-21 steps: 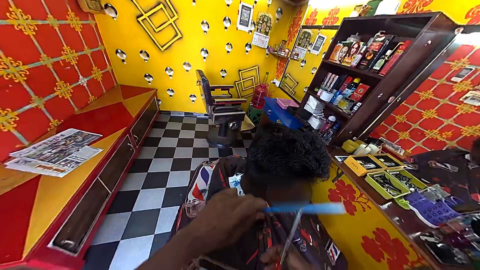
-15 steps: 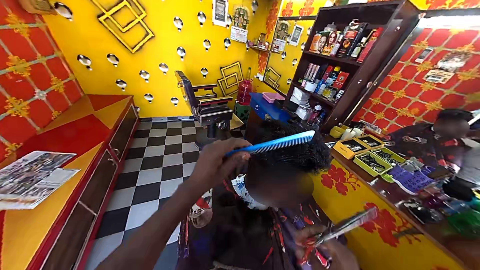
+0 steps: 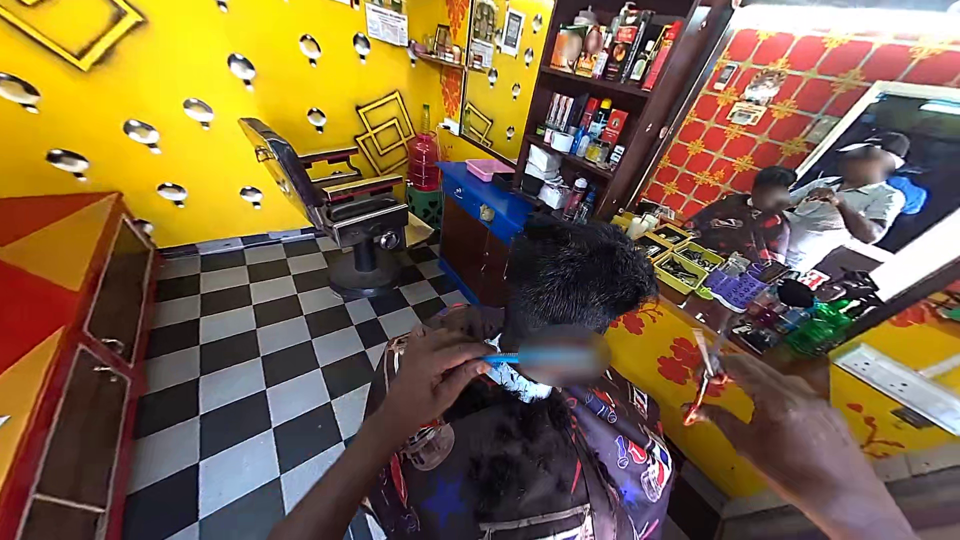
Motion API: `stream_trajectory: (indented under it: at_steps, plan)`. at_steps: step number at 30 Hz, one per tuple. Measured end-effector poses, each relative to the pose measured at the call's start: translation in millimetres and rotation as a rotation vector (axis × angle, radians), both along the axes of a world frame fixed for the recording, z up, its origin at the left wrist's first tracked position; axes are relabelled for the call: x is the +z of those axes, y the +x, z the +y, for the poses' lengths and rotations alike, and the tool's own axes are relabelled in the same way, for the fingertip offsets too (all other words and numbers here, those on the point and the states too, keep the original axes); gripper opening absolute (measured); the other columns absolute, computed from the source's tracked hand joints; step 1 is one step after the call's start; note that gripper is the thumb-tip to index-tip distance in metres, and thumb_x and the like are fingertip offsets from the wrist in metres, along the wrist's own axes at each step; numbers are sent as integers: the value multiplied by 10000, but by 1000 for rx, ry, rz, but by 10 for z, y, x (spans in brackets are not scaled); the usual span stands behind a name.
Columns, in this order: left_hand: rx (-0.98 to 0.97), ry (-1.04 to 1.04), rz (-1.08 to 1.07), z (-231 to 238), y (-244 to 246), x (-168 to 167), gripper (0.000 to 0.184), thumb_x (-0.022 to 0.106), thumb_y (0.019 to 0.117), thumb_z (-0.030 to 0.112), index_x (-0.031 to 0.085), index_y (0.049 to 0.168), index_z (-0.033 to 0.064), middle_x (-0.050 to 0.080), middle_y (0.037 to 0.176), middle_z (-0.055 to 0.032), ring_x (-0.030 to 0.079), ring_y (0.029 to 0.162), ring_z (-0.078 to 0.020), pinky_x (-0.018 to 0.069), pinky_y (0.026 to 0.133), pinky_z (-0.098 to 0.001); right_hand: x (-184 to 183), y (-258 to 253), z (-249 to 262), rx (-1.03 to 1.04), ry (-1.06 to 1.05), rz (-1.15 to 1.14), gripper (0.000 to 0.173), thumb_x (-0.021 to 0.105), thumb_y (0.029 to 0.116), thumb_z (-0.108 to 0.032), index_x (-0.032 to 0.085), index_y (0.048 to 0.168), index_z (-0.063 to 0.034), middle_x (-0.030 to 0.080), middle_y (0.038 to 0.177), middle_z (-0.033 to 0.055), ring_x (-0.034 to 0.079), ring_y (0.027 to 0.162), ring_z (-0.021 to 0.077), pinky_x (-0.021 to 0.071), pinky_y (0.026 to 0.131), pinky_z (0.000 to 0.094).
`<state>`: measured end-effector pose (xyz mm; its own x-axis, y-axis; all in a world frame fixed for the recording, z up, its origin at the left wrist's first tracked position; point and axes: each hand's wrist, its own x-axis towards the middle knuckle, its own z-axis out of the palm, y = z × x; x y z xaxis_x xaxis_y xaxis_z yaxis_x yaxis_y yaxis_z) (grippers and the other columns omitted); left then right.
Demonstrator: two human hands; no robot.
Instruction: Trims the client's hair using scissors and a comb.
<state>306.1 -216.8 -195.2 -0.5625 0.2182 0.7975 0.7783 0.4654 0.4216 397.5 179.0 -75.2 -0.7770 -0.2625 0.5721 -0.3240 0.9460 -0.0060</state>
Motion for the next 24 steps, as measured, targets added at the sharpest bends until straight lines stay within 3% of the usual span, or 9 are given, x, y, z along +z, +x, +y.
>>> stream_trajectory:
  at_steps: [2,4,6,10,16,21,24]
  plan:
    - [-13,75,-59,88,41,-8,284,688,951,422,778,1168,263,723,1132,102,640,1071,-64,482,969,-422,238,-18,-94,-81,209,100,221,659,866,10,732,1071,-32,735,973,177,719,825,414,552,695,620]
    - [-7,130,-78,149,16,52,315,748,910,382,769,1189,237,713,1188,75,627,1151,-106,484,1014,-434,431,-72,-176,-101,357,153,258,648,873,84,722,1096,-25,732,994,188,717,849,413,543,756,604]
    - [7,150,-48,169,-44,110,308,754,912,364,768,1188,228,706,1232,57,620,1198,-137,492,1041,-437,579,-160,-247,-82,490,168,276,697,854,61,703,1118,-18,713,1009,189,702,892,401,530,795,576]
    - [59,188,71,220,-100,196,295,752,925,314,771,1198,201,708,1198,25,627,1084,-135,491,914,-390,685,-220,-492,-93,653,166,280,716,793,144,698,1033,0,680,873,172,669,776,363,507,752,520]
    - [126,218,160,260,-139,226,290,773,918,274,774,1197,198,710,1162,15,617,1020,-141,464,883,-394,602,-306,-670,-142,761,154,333,728,793,108,675,1106,6,669,987,175,660,912,370,502,803,504]
    - [143,216,204,269,-157,289,286,782,910,258,780,1183,174,711,1137,-13,614,993,-156,457,852,-389,550,-361,-794,-142,776,152,298,705,822,95,676,1109,23,667,976,179,652,840,356,491,693,465]
    - [144,212,215,269,-171,316,287,784,912,258,778,1185,172,713,1144,-14,623,1040,-163,464,904,-399,525,-365,-788,-100,778,134,227,706,819,100,683,1029,18,641,855,165,620,721,324,448,631,435]
